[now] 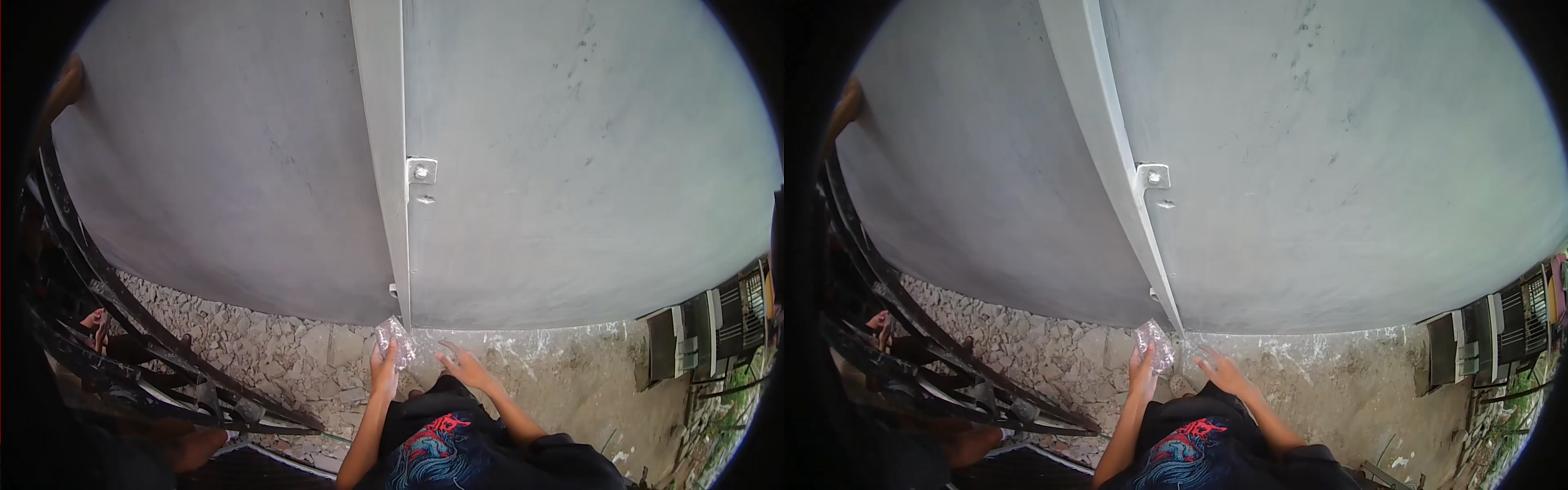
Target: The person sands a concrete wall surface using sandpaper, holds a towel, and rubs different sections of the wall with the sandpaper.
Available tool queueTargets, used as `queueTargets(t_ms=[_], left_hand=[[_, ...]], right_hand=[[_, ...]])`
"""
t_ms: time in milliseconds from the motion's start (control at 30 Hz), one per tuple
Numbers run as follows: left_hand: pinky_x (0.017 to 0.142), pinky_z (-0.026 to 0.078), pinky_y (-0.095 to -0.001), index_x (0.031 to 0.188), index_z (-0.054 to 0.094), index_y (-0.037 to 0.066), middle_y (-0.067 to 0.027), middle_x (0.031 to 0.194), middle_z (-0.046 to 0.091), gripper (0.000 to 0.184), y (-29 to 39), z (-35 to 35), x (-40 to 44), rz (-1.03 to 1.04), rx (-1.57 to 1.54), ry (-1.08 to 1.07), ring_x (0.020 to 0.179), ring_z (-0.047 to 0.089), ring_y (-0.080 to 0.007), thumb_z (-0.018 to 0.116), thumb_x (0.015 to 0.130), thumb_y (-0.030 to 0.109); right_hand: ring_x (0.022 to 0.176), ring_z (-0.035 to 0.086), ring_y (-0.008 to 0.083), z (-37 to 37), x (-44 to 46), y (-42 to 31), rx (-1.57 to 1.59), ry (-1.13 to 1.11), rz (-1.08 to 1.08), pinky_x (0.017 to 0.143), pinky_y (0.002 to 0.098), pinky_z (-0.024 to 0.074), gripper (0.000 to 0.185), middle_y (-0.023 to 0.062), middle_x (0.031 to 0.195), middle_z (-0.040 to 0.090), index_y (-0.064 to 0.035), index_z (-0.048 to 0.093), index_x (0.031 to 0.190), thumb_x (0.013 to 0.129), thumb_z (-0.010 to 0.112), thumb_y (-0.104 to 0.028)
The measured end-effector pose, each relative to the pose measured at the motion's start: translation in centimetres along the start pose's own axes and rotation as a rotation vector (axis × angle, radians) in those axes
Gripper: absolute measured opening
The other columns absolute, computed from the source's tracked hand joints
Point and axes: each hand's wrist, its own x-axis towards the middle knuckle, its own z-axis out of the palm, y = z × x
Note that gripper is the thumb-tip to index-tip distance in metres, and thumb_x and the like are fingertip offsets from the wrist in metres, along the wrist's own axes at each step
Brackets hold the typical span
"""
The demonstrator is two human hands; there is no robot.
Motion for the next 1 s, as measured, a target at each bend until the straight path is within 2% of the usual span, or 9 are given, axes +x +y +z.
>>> queueTargets(t_ms=[100, 167, 300, 433, 500, 600, 667, 833, 1000], left_hand=[[0.093, 0.050, -0.0342, 0.131, 0.049, 0.003, -0.0050, 0.117, 0.062, 0.034, 3.1, 3.3, -1.8, -0.013, -0.089, -0.130, 0.105, 0.061, -0.0158, 0.055, 0.102, 0.020], [0.092, 0.050, -0.0343, 0.130, 0.050, 0.004, -0.0049, 0.116, 0.062, 0.031, 4.4, 3.4, -2.2, -0.022, -0.145, -0.147, 0.105, 0.061, -0.0156, 0.053, 0.103, 0.018], [0.092, 0.051, -0.0331, 0.130, 0.050, 0.005, -0.0049, 0.114, 0.062, 0.029, 6.8, 3.0, -3.4, 0.019, -0.254, -0.137, 0.104, 0.062, -0.0156, 0.052, 0.103, 0.017], [0.091, 0.052, -0.0354, 0.127, 0.052, 0.005, -0.0049, 0.113, 0.063, 0.027, 7.2, 0.2, -5.7, 0.231, -0.286, -0.024, 0.104, 0.063, -0.0169, 0.053, 0.102, 0.016], [0.091, 0.052, -0.0368, 0.127, 0.052, 0.005, -0.0052, 0.114, 0.063, 0.027, 7.0, -1.7, -7.1, 0.231, -0.282, 0.094, 0.105, 0.063, -0.0176, 0.053, 0.101, 0.014], [0.089, 0.052, -0.0352, 0.126, 0.053, 0.006, -0.0037, 0.112, 0.063, 0.027, 7.0, -2.9, -8.6, 0.246, -0.298, 0.145, 0.102, 0.063, -0.0164, 0.056, 0.100, 0.014], [0.086, 0.052, -0.0319, 0.125, 0.053, 0.006, -0.0021, 0.108, 0.062, 0.027, 6.9, -3.9, -10.5, 0.302, -0.282, 0.204, 0.096, 0.063, -0.0140, 0.058, 0.100, 0.015], [0.080, 0.053, -0.0301, 0.121, 0.054, 0.006, -0.0011, 0.103, 0.063, 0.025, 10.0, -4.7, -11.9, 0.423, -0.250, 0.307, 0.091, 0.062, -0.0122, 0.060, 0.099, 0.015], [0.076, 0.050, -0.0268, 0.117, 0.058, 0.003, -0.0008, 0.099, 0.063, 0.031, 13.0, -3.0, -11.7, 0.714, 0.045, 0.582, 0.086, 0.058, -0.0085, 0.067, 0.095, 0.022]], right_hand=[[0.125, 0.054, 0.0329, 2.7, 1.8, -2.9, 0.272, -0.029, -0.096, 0.107, 0.0400, 0.0388, 0.058, 0.0211, 0.131, 0.059, 0.0016, 0.048, 0.137, 0.098, 0.057, -0.041], [0.129, 0.047, 0.0252, 2.6, 1.9, -6.2, 0.581, -0.303, -0.039, 0.110, 0.0373, 0.0345, 0.065, 0.0176, 0.137, 0.053, 0.0041, 0.043, 0.140, 0.098, 0.058, -0.043], [0.127, 0.047, 0.0228, 5.1, 1.9, -7.3, 0.438, -0.321, -0.100, 0.109, 0.0353, 0.0353, 0.065, 0.0172, 0.138, 0.051, 0.0040, 0.040, 0.143, 0.099, 0.058, -0.041], [0.136, 0.043, 0.0249, 5.3, 0.7, -6.9, 0.629, -0.234, -0.231, 0.112, 0.0351, 0.0335, 0.057, 0.0185, 0.145, 0.047, 0.0033, 0.037, 0.146, 0.101, 0.056, -0.027], [0.137, 0.042, 0.0247, 2.9, -0.6, -7.1, 0.578, -0.208, -0.106, 0.112, 0.0355, 0.0344, 0.053, 0.0192, 0.146, 0.047, 0.0030, 0.041, 0.144, 0.101, 0.057, -0.024], [0.124, 0.057, 0.0260, -0.7, 0.0, -6.2, 0.580, -0.067, -0.166, 0.101, 0.0342, 0.0448, 0.048, 0.0220, 0.134, 0.058, 0.0030, 0.050, 0.137, 0.099, 0.060, -0.024], [0.118, 0.060, 0.0246, -4.0, 2.6, -6.0, 0.499, 0.084, -0.253, 0.099, 0.0332, 0.0462, 0.040, 0.0183, 0.129, 0.062, 0.0039, 0.054, 0.132, 0.100, 0.057, -0.021], [0.117, 0.062, 0.0236, -14.8, 4.9, -17.9, 0.471, 0.373, -0.486, 0.100, 0.0359, 0.0466, 0.036, 0.0147, 0.125, 0.063, -0.0006, 0.052, 0.133, 0.101, 0.053, -0.017], [0.120, 0.060, 0.0238, -18.3, 5.8, -29.5, 0.506, 0.593, -0.867, 0.102, 0.0380, 0.0471, 0.037, 0.0141, 0.130, 0.060, -0.0020, 0.051, 0.134, 0.100, 0.056, -0.016]])
